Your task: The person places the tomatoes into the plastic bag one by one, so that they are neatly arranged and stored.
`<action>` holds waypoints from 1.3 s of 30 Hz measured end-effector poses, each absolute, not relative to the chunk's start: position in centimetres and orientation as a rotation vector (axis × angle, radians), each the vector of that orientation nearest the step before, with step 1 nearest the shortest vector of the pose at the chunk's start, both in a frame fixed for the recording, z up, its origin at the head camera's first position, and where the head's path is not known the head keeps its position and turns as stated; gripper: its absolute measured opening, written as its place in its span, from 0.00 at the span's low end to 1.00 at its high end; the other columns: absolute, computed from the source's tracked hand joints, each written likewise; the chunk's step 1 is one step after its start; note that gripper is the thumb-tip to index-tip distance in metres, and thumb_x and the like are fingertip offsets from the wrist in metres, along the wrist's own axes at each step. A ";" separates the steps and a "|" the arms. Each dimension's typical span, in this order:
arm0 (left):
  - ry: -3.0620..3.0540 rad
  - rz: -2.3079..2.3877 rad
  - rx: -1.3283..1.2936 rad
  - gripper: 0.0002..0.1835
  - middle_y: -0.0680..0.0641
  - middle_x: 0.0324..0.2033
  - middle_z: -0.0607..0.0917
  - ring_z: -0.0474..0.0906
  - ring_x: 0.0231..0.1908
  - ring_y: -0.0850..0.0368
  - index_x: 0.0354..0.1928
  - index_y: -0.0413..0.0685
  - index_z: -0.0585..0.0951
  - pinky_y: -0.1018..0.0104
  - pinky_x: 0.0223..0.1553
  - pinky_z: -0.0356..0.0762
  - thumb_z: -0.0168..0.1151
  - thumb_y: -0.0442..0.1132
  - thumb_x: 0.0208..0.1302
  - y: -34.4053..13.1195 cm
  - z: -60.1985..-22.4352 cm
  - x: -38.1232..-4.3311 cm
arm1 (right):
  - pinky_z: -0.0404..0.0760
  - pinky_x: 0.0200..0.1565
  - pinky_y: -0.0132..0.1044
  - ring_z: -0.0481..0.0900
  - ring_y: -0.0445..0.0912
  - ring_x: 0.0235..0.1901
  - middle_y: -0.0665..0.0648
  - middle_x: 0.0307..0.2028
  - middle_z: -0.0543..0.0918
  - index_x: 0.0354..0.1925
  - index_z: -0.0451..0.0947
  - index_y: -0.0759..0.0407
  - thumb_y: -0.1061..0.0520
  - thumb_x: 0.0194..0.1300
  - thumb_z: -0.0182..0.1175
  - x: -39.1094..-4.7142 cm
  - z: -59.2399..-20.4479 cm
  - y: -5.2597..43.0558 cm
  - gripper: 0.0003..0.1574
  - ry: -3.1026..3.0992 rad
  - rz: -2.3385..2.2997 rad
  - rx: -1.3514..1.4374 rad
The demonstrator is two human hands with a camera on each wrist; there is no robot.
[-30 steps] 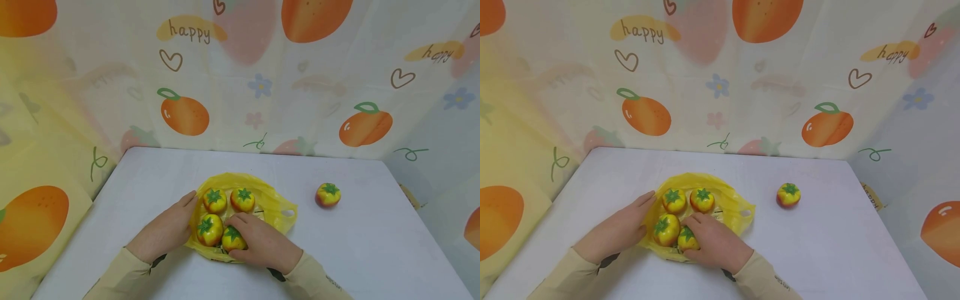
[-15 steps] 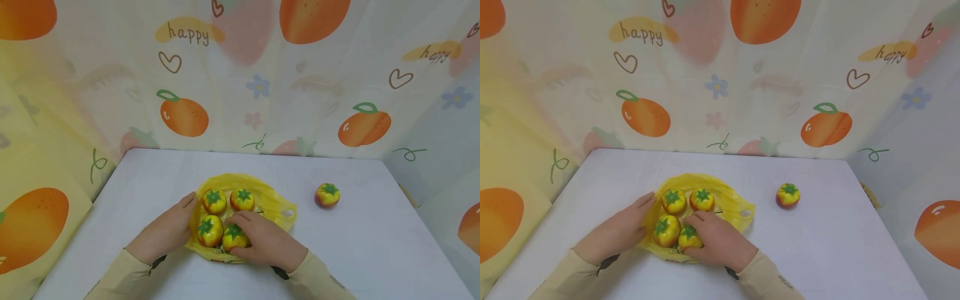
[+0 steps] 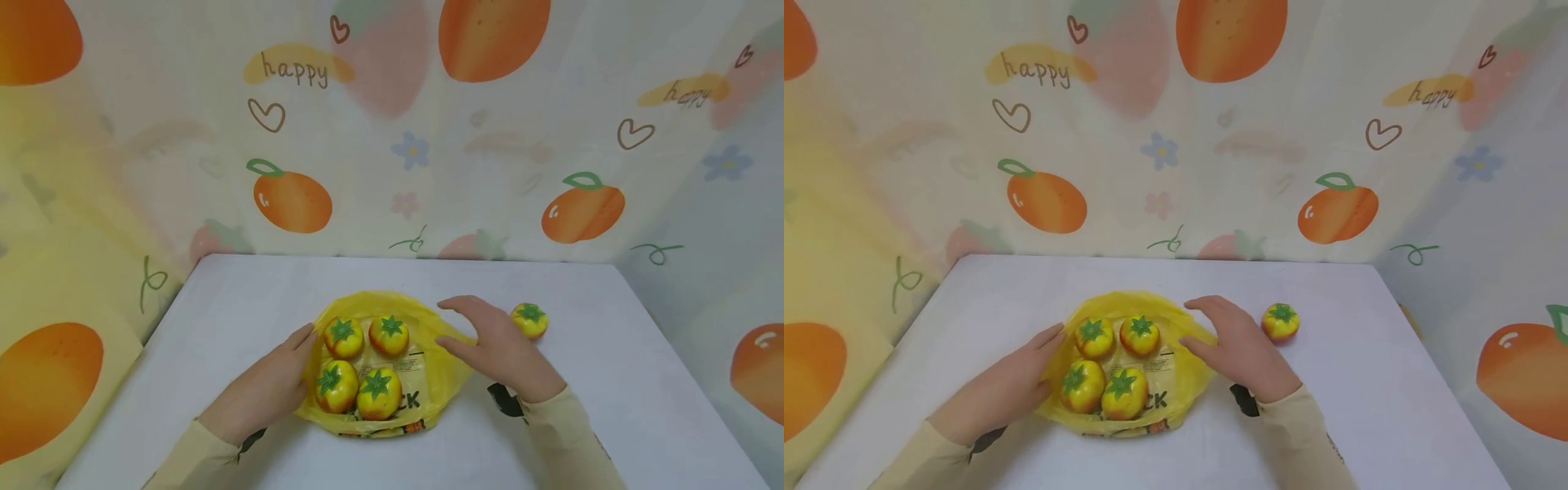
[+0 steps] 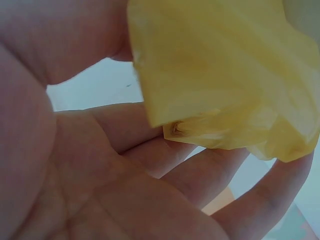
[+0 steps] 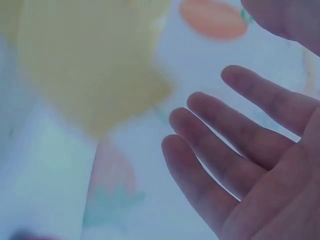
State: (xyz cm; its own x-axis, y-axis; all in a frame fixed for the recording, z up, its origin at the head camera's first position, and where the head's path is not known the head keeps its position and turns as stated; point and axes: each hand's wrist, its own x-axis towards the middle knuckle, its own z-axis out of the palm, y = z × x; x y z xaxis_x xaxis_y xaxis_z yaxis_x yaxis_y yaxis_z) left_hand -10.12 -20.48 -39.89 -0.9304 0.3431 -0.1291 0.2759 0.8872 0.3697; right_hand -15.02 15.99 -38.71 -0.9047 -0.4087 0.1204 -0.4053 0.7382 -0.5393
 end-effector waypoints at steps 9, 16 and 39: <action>2.835 0.505 0.451 0.35 0.28 0.81 0.63 0.68 0.78 0.31 0.80 0.29 0.65 0.36 0.73 0.74 0.55 0.25 0.70 -20.4 -39.8 -10.1 | 0.80 0.68 0.62 0.82 0.61 0.63 0.63 0.70 0.81 0.73 0.76 0.57 0.45 0.73 0.71 -17.2 -39.2 21.9 0.36 3.069 -0.868 -0.412; 2.834 0.500 0.436 0.36 0.28 0.81 0.63 0.68 0.78 0.31 0.79 0.29 0.66 0.36 0.73 0.74 0.57 0.25 0.69 -20.5 -39.9 -10.1 | 0.68 0.77 0.68 0.69 0.66 0.76 0.66 0.76 0.73 0.77 0.70 0.57 0.42 0.73 0.70 -18.2 -39.9 24.7 0.43 3.040 -0.796 -0.202; 2.884 0.508 0.485 0.36 0.27 0.81 0.63 0.69 0.77 0.30 0.78 0.26 0.66 0.36 0.73 0.75 0.58 0.24 0.67 -20.6 -40.1 -10.0 | 0.72 0.74 0.69 0.71 0.68 0.71 0.74 0.74 0.72 0.78 0.67 0.64 0.41 0.69 0.72 -19.6 -43.4 27.0 0.51 2.947 -0.727 -0.121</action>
State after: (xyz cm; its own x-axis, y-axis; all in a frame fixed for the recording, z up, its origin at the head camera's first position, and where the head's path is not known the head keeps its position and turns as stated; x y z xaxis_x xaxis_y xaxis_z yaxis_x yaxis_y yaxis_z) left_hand -9.95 -20.58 -40.09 -0.9321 0.3445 -0.1121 0.2855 0.8889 0.3582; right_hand -19.62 26.95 -43.35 -0.9914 -0.1020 -0.0820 -0.0522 0.8827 -0.4670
